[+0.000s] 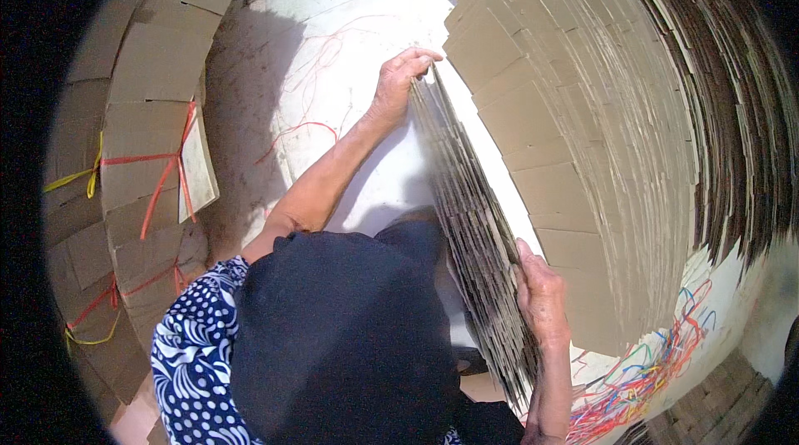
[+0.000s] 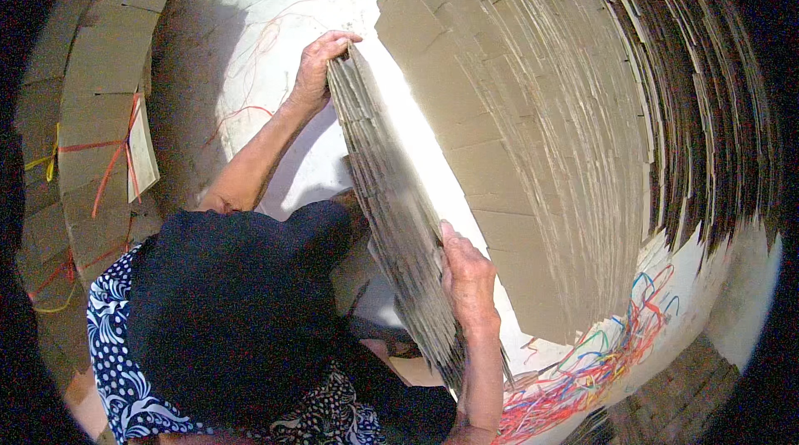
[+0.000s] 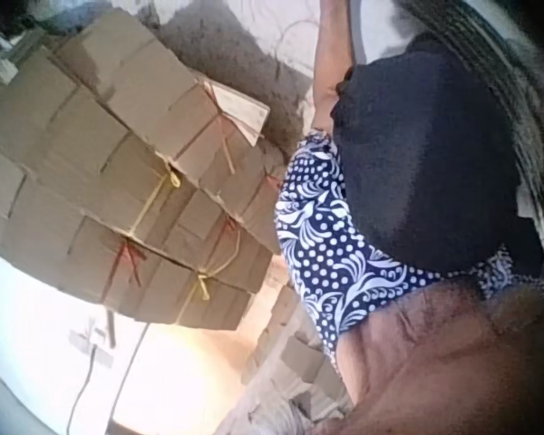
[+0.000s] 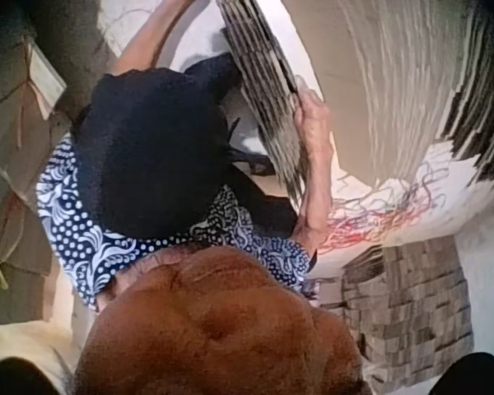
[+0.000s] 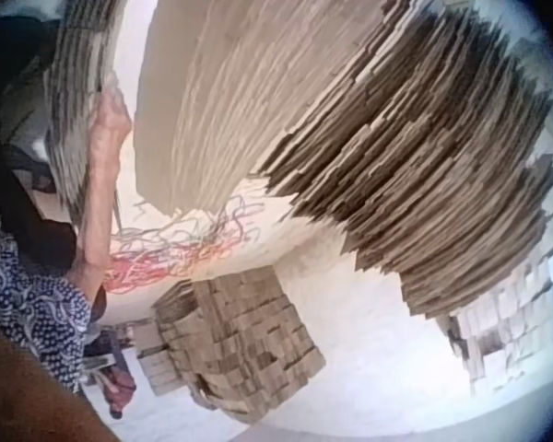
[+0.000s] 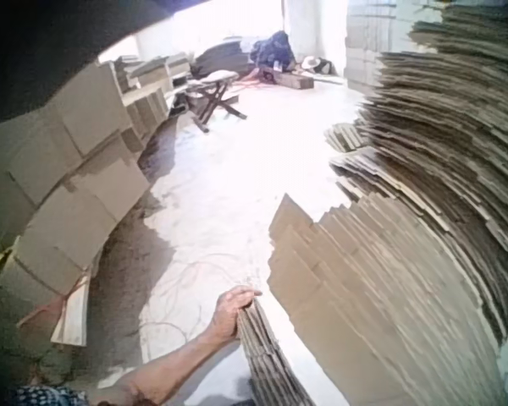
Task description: The person gathers flat cardboard pieces into a stack, aligns them, and ties the bundle with a white string. They then use a red ribbon to secure the bundle further and place it aside.
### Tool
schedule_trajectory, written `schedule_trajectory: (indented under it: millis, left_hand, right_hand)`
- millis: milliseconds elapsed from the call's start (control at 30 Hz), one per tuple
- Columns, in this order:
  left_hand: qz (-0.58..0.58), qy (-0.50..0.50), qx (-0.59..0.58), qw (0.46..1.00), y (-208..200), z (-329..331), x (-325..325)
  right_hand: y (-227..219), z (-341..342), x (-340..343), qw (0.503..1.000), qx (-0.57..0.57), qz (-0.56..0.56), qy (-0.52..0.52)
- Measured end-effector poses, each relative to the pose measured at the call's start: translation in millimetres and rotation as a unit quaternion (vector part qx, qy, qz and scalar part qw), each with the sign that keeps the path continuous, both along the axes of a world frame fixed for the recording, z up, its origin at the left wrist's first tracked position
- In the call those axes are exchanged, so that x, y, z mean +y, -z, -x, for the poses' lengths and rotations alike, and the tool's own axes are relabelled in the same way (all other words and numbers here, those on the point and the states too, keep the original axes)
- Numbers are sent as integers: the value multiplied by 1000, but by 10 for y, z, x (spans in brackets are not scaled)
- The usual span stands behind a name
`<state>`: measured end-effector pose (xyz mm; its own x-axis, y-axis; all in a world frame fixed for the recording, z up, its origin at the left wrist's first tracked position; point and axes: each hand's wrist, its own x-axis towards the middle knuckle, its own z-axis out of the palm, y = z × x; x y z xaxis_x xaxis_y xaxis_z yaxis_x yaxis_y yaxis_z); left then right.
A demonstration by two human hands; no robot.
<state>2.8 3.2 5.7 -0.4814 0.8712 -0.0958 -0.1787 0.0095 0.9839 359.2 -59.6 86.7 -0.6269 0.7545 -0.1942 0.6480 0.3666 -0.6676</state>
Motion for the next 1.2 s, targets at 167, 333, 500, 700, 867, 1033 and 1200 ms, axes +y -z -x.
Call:
schedule_trajectory:
  millis: [167, 333, 500, 700, 867, 1033, 1200]
  left_hand:
    - [-118, -4, 65, 991, 69, -4, -1]
    - [-77, -15, -65, 995, 152, 53, -131]
    - [-57, -76, -30, 995, 150, -52, -90]
    - [-21, -68, -38, 997, 78, -59, -75]
    - [-29, -69, -43, 996, 74, -37, -120]
    - [-36, -71, -12, 997, 97, -24, -102]
    - [-50, -69, 98, 992, 198, -20, -39]
  right_hand:
    - [43, -31, -43, 1000, 6, -14, -4]
    - [64, 1, -102, 995, -42, -46, -80]
    - [42, -180, 242, 959, -93, -262, 48]
    - [103, -185, 298, 931, -203, -271, 133]
    - [-11, -96, 161, 935, -245, -233, 111]
    - [19, -9, 207, 960, -119, -217, 130]
    - [86, -19, 322, 969, -123, -192, 92]
